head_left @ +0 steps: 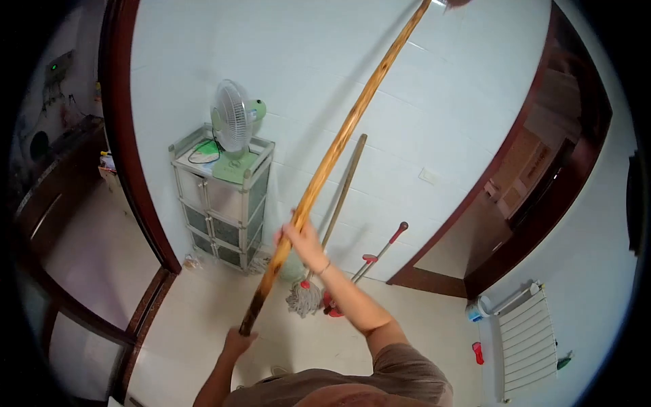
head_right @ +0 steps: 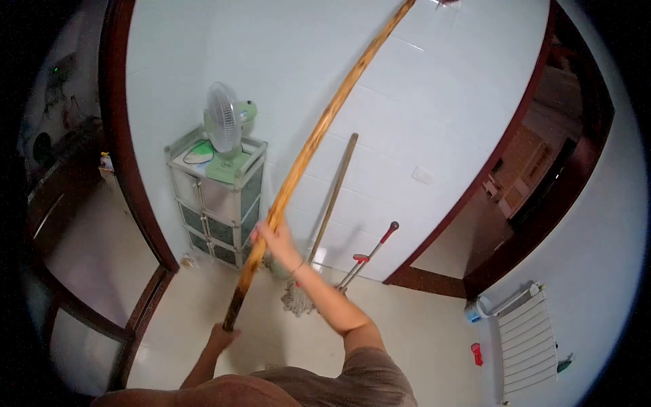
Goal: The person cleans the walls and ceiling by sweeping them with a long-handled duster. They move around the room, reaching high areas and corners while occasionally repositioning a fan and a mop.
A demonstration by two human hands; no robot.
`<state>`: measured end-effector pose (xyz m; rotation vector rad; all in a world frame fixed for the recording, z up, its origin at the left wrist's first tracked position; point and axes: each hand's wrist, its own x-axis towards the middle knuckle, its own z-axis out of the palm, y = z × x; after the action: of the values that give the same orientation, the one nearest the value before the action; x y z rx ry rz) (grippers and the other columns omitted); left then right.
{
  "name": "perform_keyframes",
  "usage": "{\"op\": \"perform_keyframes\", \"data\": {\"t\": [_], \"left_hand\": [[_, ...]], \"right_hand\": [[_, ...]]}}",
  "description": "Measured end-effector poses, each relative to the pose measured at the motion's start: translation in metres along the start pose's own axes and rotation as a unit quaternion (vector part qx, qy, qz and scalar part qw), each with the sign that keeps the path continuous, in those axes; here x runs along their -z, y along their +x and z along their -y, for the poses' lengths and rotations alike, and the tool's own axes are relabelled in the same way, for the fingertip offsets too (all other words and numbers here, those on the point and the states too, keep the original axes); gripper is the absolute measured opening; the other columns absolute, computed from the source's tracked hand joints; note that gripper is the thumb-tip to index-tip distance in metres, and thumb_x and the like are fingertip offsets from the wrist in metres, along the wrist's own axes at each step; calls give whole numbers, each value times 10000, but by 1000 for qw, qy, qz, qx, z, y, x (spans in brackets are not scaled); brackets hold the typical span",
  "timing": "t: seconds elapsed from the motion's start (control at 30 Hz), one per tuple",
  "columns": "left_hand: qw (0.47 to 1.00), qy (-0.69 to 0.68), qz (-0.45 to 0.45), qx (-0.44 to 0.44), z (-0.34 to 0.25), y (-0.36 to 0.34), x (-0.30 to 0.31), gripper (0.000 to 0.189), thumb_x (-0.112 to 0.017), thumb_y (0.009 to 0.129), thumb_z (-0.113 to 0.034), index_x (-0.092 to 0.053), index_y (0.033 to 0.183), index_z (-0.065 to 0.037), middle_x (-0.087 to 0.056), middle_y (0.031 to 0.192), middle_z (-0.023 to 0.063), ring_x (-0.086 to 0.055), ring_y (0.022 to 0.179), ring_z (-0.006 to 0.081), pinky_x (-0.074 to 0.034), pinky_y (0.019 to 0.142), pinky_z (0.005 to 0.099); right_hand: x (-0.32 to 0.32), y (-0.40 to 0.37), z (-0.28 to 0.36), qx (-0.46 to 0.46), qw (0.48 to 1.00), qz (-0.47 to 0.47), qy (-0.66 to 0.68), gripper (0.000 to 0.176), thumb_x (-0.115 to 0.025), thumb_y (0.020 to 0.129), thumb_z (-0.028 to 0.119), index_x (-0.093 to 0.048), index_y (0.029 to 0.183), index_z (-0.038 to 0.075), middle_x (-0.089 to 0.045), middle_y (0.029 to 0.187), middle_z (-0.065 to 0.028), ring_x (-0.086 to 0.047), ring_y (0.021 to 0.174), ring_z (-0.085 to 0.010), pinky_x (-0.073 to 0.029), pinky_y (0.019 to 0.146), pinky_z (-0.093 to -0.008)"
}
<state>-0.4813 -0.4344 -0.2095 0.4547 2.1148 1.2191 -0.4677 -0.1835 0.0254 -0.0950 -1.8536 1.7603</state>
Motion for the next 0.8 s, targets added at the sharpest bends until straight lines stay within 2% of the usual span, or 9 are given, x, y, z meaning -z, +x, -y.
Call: {"op": "perform_keyframes", "data": {"t": [0.07,0.13,0.3,0.4,0.43,0.53,0.67,0.73,0.8], "left_hand": [[1000,-3,5,-22,-41,17,-6,349,-708,704,-252,-530,689,48,-509,575,83,-488,550,184,-422,559,355],[999,-12,8,-32,-66,28,-11,346,-709,703,-247,-530,689,48,-509,574,82,-483,547,182,-420,559,352],[998,6,-22,-58,-64,31,-20,334,-710,695,-240,-546,705,51,-514,576,92,-465,534,192,-413,553,350],[1000,27,-1,-1,-31,14,-17,317,-706,687,-243,-573,722,43,-541,588,104,-512,550,211,-431,568,352],[1000,28,2,-2,-12,7,-20,317,-706,687,-243,-573,722,43,-541,588,104,-512,550,211,-431,568,352],[998,53,-10,34,54,-25,-29,306,-697,681,-251,-588,723,32,-569,606,123,-554,573,243,-445,580,368],[995,84,-19,56,130,-89,-20,301,-680,679,-250,-572,697,30,-571,610,140,-556,575,270,-444,580,391],[990,83,-2,110,166,-129,-8,278,-664,682,-232,-554,675,24,-554,589,136,-524,546,260,-429,564,388],[984,63,2,165,212,-177,8,268,-649,682,-220,-522,631,11,-527,545,125,-475,497,222,-400,530,379]], "right_hand": [[56,51,-16,60,989,-5,-137,604,-562,865,166,-187,1290,-43,-573,980,-128,-577,825,-158,-490,706,-274],[67,66,46,73,992,-51,-89,715,-597,842,162,-117,1331,-43,-558,1050,-137,-553,909,-159,-469,793,-277],[91,98,102,132,979,-154,-17,810,-623,816,141,-53,1347,-80,-570,1002,-122,-562,860,-159,-468,774,-276],[87,91,99,104,981,-160,-25,821,-638,801,155,-70,1340,-95,-580,964,-109,-563,830,-148,-467,746,-270],[82,87,87,111,979,-170,-20,730,-661,782,173,-211,1291,-92,-590,913,-99,-562,800,-133,-468,705,-259],[64,60,51,45,980,-184,-63,585,-668,771,174,-342,1186,-79,-593,895,-108,-569,752,-134,-472,673,-256],[29,0,-29,48,960,-252,-113,510,-617,775,138,-333,1152,-54,-621,835,-108,-603,753,-166,-450,611,-254],[-2,-42,-49,46,965,-257,-26,498,-610,767,123,-351,1148,-64,-616,767,-116,-597,683,-165,-444,560,-246],[-40,-89,-59,-39,961,-273,-13,463,-583,769,89,-356,1141,-68,-608,736,-115,-583,589,-170,-438,515,-240]]}}
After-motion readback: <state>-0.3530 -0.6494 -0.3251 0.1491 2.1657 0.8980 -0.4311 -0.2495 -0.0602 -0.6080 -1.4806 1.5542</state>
